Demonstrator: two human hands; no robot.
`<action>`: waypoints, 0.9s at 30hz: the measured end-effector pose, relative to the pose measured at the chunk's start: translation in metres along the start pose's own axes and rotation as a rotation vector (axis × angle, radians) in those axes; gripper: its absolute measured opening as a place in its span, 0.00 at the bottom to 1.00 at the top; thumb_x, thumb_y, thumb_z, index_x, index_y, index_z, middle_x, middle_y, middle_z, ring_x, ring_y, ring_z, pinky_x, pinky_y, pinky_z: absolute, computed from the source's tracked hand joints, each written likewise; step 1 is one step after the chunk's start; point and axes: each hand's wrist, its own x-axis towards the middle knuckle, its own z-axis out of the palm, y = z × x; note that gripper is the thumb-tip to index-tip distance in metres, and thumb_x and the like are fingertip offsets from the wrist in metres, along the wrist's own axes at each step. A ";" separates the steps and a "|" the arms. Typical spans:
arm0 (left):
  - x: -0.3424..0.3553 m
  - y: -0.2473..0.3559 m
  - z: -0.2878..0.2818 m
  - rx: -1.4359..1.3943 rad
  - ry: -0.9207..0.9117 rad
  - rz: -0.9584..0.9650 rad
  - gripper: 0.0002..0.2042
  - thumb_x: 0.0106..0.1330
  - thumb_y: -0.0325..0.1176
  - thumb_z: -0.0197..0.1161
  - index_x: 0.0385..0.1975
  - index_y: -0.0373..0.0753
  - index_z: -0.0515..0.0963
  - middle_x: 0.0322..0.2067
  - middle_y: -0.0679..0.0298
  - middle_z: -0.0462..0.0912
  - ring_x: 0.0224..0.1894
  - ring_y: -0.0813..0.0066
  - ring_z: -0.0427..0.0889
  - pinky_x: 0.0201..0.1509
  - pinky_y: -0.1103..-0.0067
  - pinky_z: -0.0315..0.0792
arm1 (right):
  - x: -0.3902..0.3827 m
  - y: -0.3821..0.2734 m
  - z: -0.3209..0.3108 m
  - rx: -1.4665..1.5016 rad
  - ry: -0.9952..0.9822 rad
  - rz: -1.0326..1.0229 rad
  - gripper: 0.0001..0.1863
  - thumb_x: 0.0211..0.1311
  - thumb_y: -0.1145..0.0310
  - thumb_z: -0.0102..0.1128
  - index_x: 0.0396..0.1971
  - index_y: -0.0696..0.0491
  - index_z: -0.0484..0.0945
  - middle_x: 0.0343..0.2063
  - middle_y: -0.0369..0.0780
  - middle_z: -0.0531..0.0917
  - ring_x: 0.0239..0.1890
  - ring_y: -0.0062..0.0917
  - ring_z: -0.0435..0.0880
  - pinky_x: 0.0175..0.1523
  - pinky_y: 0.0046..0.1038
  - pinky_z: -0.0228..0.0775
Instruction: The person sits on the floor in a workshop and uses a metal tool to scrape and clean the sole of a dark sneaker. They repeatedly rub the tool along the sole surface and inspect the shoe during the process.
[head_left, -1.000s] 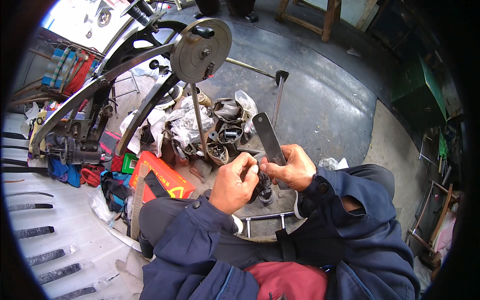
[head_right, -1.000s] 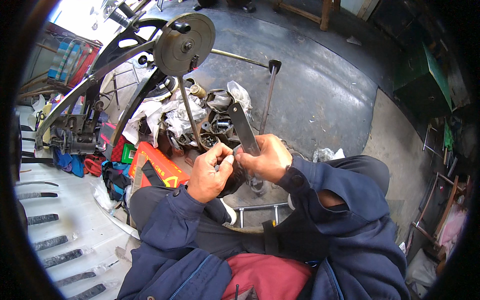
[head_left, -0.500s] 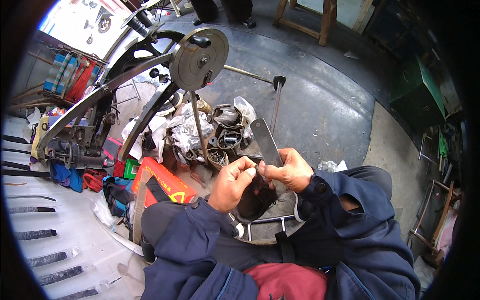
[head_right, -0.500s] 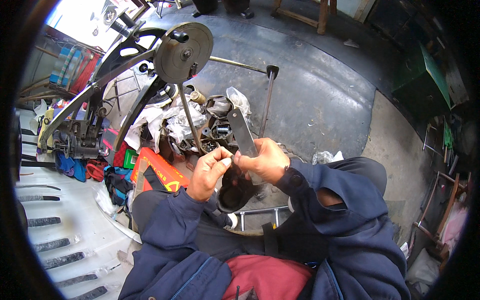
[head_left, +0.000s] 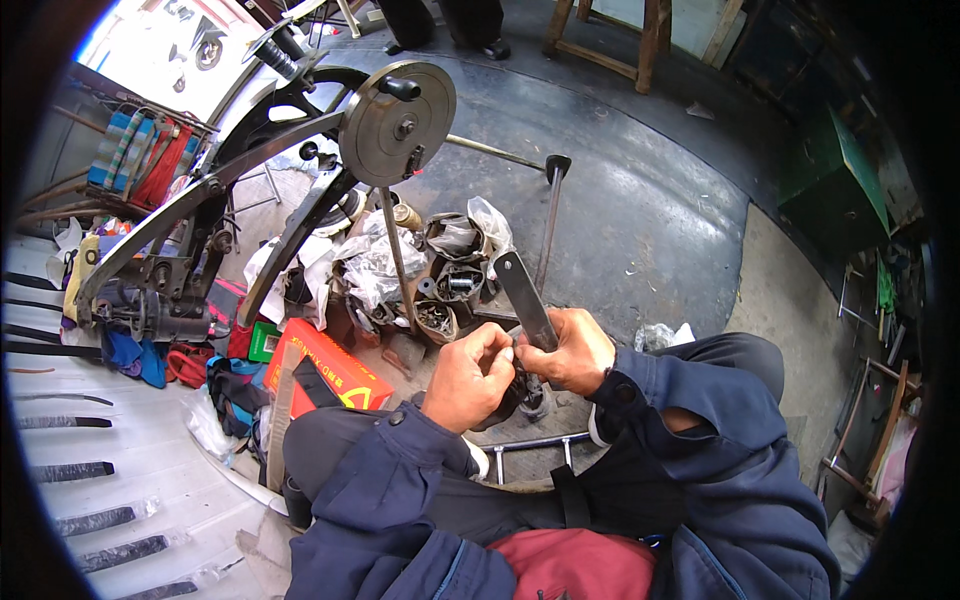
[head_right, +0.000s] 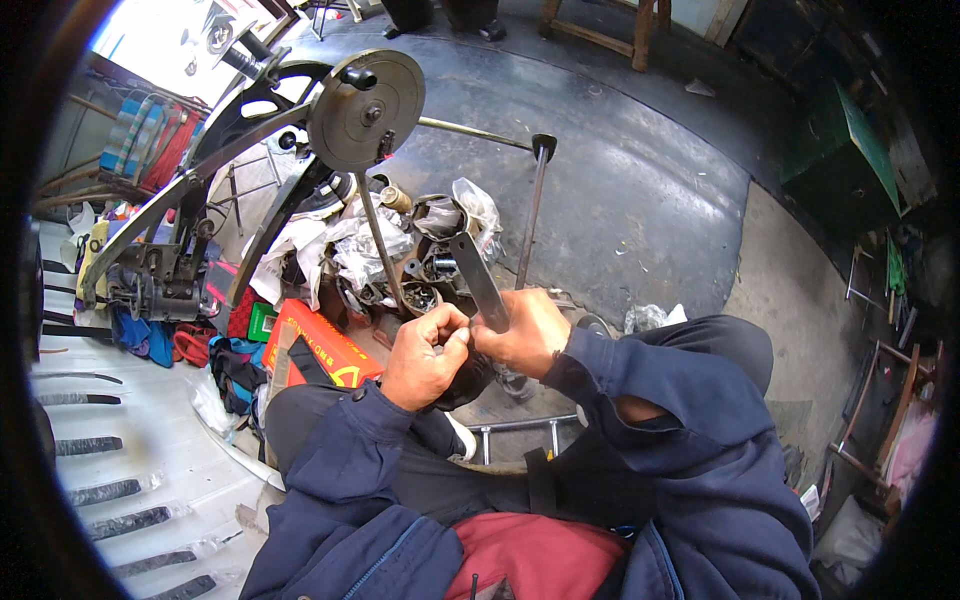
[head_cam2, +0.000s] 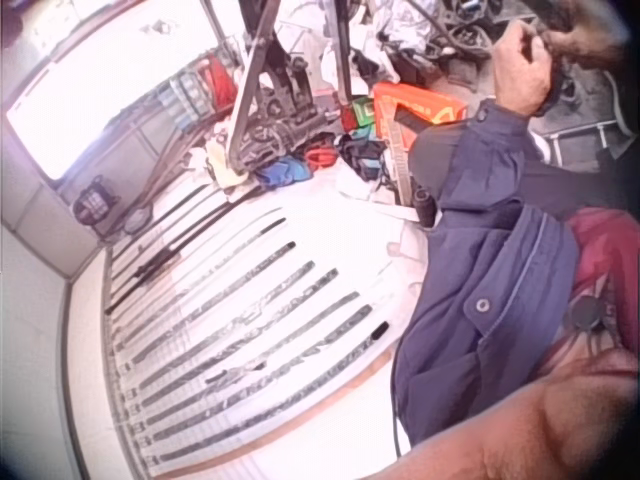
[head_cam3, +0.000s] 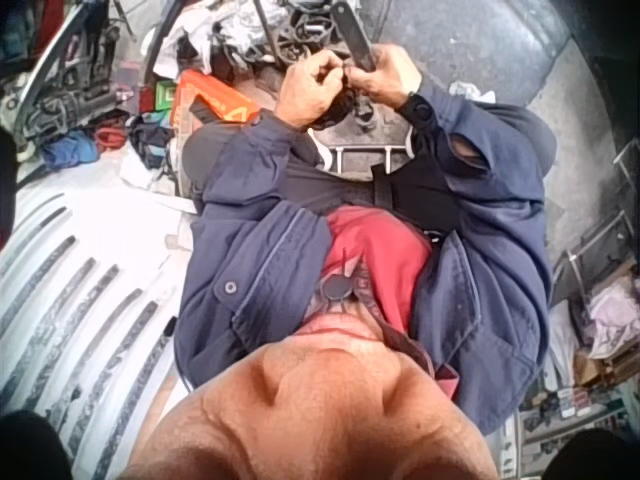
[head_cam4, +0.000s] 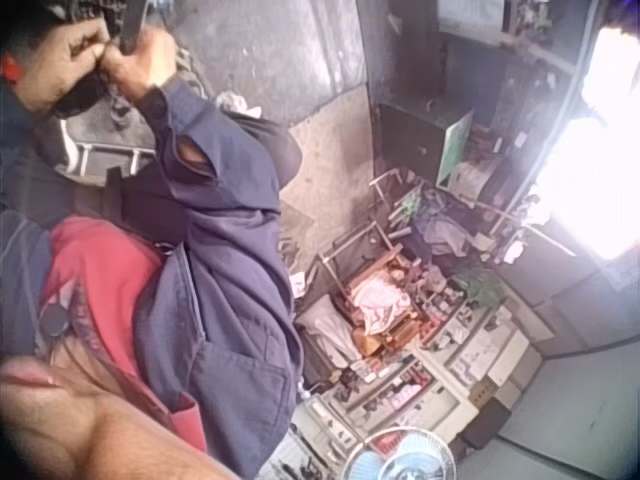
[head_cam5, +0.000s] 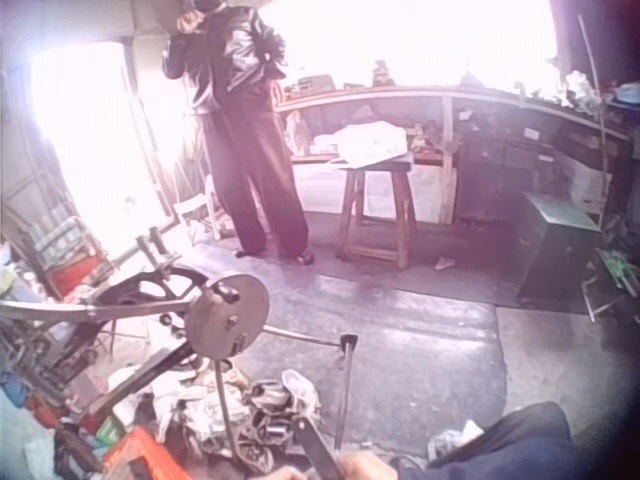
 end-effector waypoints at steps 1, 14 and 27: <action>0.000 0.000 0.000 -0.029 -0.002 -0.023 0.02 0.69 0.22 0.57 0.33 0.34 0.75 0.26 0.72 0.76 0.29 0.90 0.71 0.32 0.85 0.67 | 0.000 -0.001 0.001 -0.006 -0.009 0.035 0.13 0.58 0.65 0.65 0.30 0.61 0.81 0.20 0.39 0.82 0.25 0.19 0.80 0.33 0.30 0.73; 0.004 0.006 -0.008 -0.530 -0.105 -0.083 0.05 0.73 0.22 0.52 0.38 0.33 0.77 0.33 0.66 0.85 0.34 0.85 0.81 0.40 0.84 0.75 | 0.005 0.001 -0.002 0.468 -0.152 0.093 0.11 0.68 0.66 0.66 0.33 0.60 0.81 0.23 0.37 0.82 0.23 0.18 0.80 0.30 0.24 0.72; 0.000 -0.002 0.002 0.006 0.033 0.019 0.02 0.68 0.23 0.60 0.34 0.31 0.77 0.25 0.69 0.78 0.28 0.87 0.74 0.30 0.82 0.70 | 0.001 0.004 0.001 -0.007 -0.007 -0.051 0.13 0.60 0.65 0.65 0.30 0.61 0.81 0.20 0.38 0.82 0.24 0.18 0.79 0.31 0.28 0.72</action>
